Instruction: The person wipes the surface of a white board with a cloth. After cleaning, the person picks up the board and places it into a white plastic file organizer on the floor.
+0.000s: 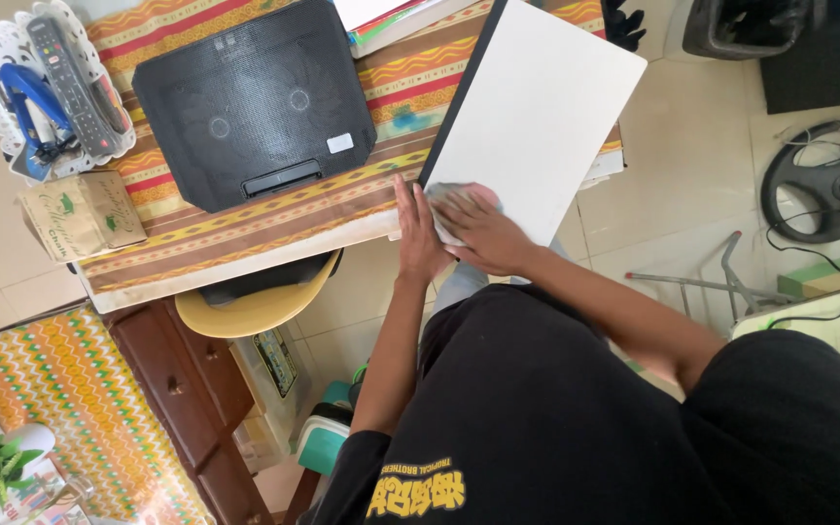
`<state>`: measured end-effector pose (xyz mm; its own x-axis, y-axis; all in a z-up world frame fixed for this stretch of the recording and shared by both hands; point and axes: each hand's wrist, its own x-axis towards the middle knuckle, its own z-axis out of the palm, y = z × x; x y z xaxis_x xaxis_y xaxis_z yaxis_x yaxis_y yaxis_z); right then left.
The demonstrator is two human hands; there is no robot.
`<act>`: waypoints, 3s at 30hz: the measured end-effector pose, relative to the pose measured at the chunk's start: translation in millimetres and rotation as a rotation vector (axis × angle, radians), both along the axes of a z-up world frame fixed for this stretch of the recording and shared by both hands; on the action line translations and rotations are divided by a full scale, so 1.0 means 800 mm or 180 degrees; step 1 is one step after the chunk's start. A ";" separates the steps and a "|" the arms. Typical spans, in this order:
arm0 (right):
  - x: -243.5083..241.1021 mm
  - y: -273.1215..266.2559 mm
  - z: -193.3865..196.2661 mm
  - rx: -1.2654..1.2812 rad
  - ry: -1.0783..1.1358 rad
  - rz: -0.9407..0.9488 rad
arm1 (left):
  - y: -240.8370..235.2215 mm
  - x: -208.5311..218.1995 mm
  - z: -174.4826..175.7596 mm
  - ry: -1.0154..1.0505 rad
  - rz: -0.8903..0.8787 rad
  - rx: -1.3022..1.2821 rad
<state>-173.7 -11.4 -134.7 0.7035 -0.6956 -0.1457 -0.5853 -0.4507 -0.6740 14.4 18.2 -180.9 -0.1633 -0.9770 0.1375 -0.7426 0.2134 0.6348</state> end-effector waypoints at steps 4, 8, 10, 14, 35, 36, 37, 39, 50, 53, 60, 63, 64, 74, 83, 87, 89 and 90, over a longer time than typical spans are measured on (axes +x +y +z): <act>-0.050 -0.012 0.018 0.0080 0.0459 0.0239 | -0.001 -0.003 0.005 0.0073 -0.0051 0.0150; -0.095 -0.077 -0.004 -0.0473 0.0646 -0.0435 | 0.004 -0.003 -0.005 -0.0072 -0.0095 0.0288; -0.101 -0.107 -0.005 -0.0534 0.0709 -0.1159 | 0.009 -0.013 -0.006 -0.0350 0.0219 0.0392; -0.068 -0.120 -0.010 -0.0688 0.0722 -0.1925 | 0.040 -0.042 0.020 -0.0136 0.1057 0.0433; -0.011 -0.106 -0.006 -0.1748 0.0325 0.0706 | 0.083 -0.068 -0.048 0.3740 0.1996 0.2660; -0.039 -0.133 -0.032 -0.1285 0.0050 -0.0015 | 0.076 -0.069 -0.035 0.3732 0.1995 0.2644; -0.066 -0.159 -0.059 -0.0797 -0.0229 -0.0724 | 0.071 -0.069 -0.021 0.3718 0.2005 0.2630; -0.107 -0.212 -0.067 -0.1494 0.0305 -0.0939 | 0.073 -0.066 -0.021 0.3668 0.2056 0.2624; 0.021 -0.061 0.019 -0.1318 -0.0059 0.0203 | 0.049 -0.037 -0.040 0.4193 0.1924 0.3546; 0.025 0.016 -0.002 -0.0463 0.0071 0.0339 | 0.060 -0.032 -0.042 0.4733 0.1926 0.3322; -0.042 0.056 0.028 -0.0322 0.0370 0.0405 | 0.072 -0.031 -0.103 0.4447 0.1974 0.3399; -0.094 0.074 0.028 -0.0174 0.0555 0.0427 | 0.063 -0.032 -0.113 0.3967 0.1975 0.3507; -0.115 0.079 0.028 -0.0085 0.0696 0.0460 | 0.052 -0.033 -0.092 0.3823 0.1987 0.3599; -0.040 -0.005 0.017 -0.0205 0.0492 0.0206 | 0.031 -0.034 -0.040 0.3869 0.1890 0.3710; 0.034 -0.077 0.019 -0.0668 0.0343 0.0175 | 0.036 -0.051 -0.061 0.4080 0.2089 0.3489; -0.038 -0.006 0.028 -0.0270 0.0358 0.0143 | 0.039 -0.055 -0.078 0.4032 0.2387 0.3338; -0.084 0.023 0.036 -0.0076 0.0410 0.0165 | 0.030 -0.055 -0.058 0.3992 0.2506 0.3307; -0.105 0.031 0.042 0.0005 0.0481 0.0158 | 0.024 -0.056 -0.049 0.3900 0.2522 0.3293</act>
<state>-257.8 13.4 -101.3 0.7070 -0.6603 -0.2534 -0.6570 -0.4807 -0.5807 -30.6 37.6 -220.2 0.0557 -0.5225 -0.8508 0.4913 -0.7275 0.4790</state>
